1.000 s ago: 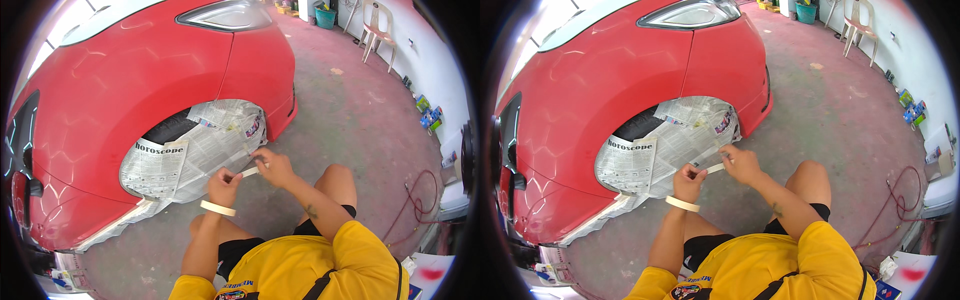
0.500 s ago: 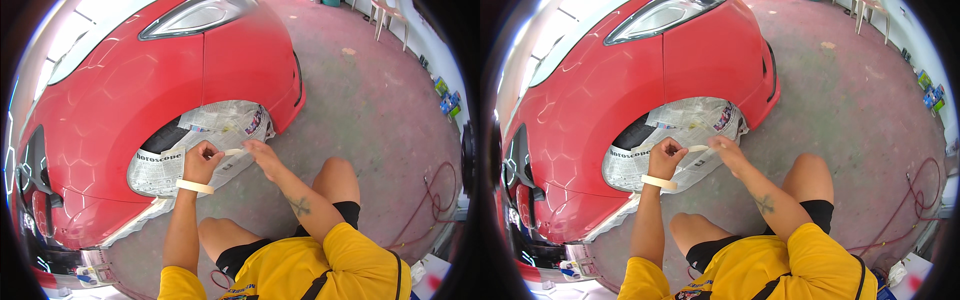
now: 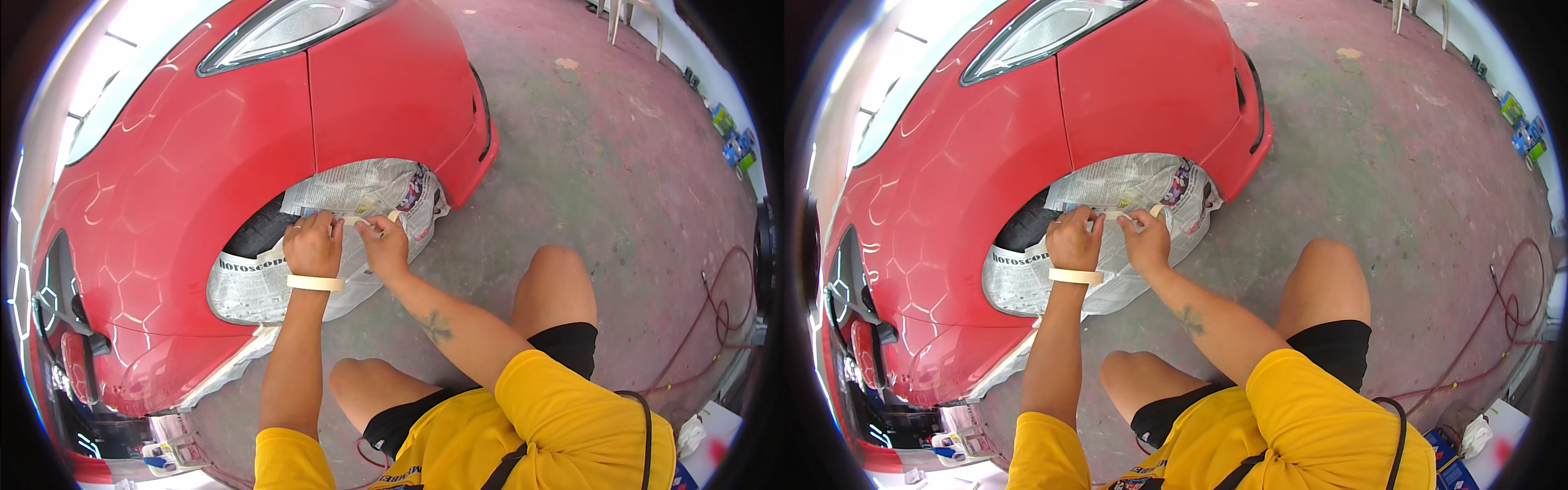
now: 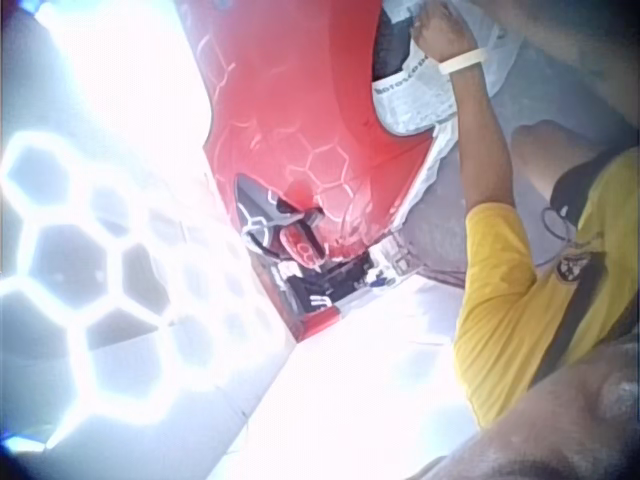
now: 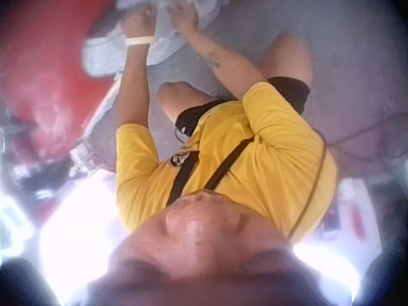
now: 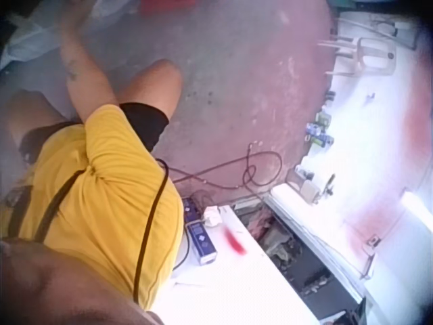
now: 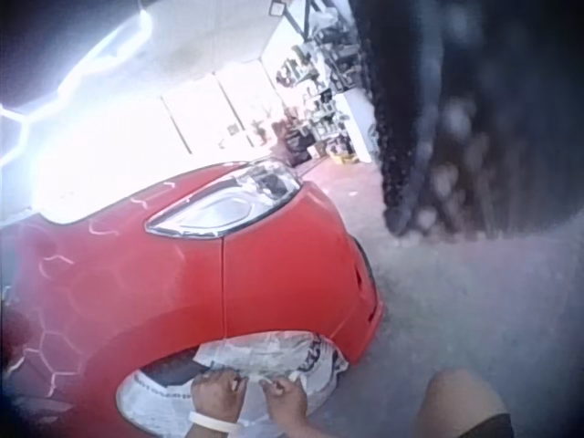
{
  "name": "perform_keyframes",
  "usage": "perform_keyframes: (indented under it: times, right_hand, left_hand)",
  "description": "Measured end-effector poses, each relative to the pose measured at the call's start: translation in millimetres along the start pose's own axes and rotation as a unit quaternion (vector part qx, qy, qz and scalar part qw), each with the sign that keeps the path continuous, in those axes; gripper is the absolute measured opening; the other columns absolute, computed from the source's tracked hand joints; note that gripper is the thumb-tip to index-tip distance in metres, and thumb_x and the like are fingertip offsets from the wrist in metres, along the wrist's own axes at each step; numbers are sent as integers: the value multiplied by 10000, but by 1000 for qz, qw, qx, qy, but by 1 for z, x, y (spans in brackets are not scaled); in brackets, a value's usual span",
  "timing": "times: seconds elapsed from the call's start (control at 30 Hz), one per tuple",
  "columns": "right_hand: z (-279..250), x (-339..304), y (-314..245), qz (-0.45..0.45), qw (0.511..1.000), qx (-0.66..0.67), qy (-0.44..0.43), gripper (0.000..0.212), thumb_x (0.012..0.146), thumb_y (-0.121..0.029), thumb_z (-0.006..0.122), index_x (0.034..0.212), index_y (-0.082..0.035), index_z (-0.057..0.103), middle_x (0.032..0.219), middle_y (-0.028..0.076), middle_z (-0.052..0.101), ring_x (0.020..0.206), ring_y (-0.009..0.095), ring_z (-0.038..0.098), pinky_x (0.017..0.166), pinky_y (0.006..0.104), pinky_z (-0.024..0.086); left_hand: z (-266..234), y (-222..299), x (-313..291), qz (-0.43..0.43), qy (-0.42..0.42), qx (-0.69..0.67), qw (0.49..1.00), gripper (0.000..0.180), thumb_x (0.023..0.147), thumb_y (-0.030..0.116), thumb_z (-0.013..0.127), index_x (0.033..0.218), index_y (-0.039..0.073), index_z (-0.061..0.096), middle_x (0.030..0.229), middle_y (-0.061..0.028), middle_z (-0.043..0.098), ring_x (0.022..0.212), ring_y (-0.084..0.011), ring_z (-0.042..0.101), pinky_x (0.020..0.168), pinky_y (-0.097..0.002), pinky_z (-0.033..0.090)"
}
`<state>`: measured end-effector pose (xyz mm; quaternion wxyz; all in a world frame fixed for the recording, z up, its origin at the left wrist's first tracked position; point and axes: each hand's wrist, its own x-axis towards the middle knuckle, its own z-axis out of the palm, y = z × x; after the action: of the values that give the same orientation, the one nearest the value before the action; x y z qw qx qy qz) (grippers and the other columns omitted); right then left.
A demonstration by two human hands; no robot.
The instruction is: The person places sheets of newspaper onto the hood and wheel arches of a red car. They use masking tape to secure the newspaper in place, smoothing it down to ensure it adheres to the vehicle's surface.
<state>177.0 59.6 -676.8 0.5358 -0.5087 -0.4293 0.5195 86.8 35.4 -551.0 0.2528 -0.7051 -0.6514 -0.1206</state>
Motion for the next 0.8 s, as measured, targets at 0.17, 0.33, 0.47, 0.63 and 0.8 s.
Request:
perform_keyframes:
  times: [0.17, 0.33, 0.47, 0.63, 0.8]
  right_hand:
    - [14, 4, -7, 5, 999, -10, 33, 306, 888, -366, 869, 982, -83, 799, 898, 112, 660, 838, 287, 658, 775, 424, 525]
    - [0, 19, 5, 113, 993, -9, 38, 459, 773, -421, 966, 861, -46, 716, 808, 86, 679, 737, 241, 640, 700, 403, 528]
    - [-19, 43, 10, 148, 988, 51, 16, 506, 727, -367, 1019, 833, -35, 653, 743, 36, 658, 634, 150, 578, 601, 342, 495]
    - [-55, 25, 3, 32, 972, -232, -37, 541, 804, -342, 932, 1181, -65, 659, 941, 168, 763, 894, 352, 746, 790, 459, 571]
    - [-127, -17, 43, 4, 971, -208, -118, 767, 861, -223, 859, 1512, -100, 472, 995, 181, 730, 891, 354, 734, 812, 471, 565]
  left_hand:
    - [2, -5, 4, -3, 11, 55, 998, 327, 834, 324, 891, 788, 110, 649, 724, -68, 722, 671, -315, 715, 646, -468, 528]
    - [-23, -5, 19, -126, -49, 44, 990, 499, 794, 460, 923, 785, 105, 572, 666, -76, 699, 622, -341, 719, 563, -490, 531]
    - [-34, 3, 24, -193, -67, 7, 979, 485, 795, 461, 926, 800, 107, 595, 678, -89, 694, 645, -354, 718, 586, -481, 534]
    - [-9, -11, -21, -256, 41, -34, 965, 435, 828, 394, 915, 807, 84, 610, 681, -103, 678, 647, -363, 703, 598, -467, 532]
    - [-15, 45, -97, -320, -33, -277, 905, 321, 884, 244, 885, 812, 35, 651, 670, -109, 697, 596, -228, 685, 572, -376, 512]
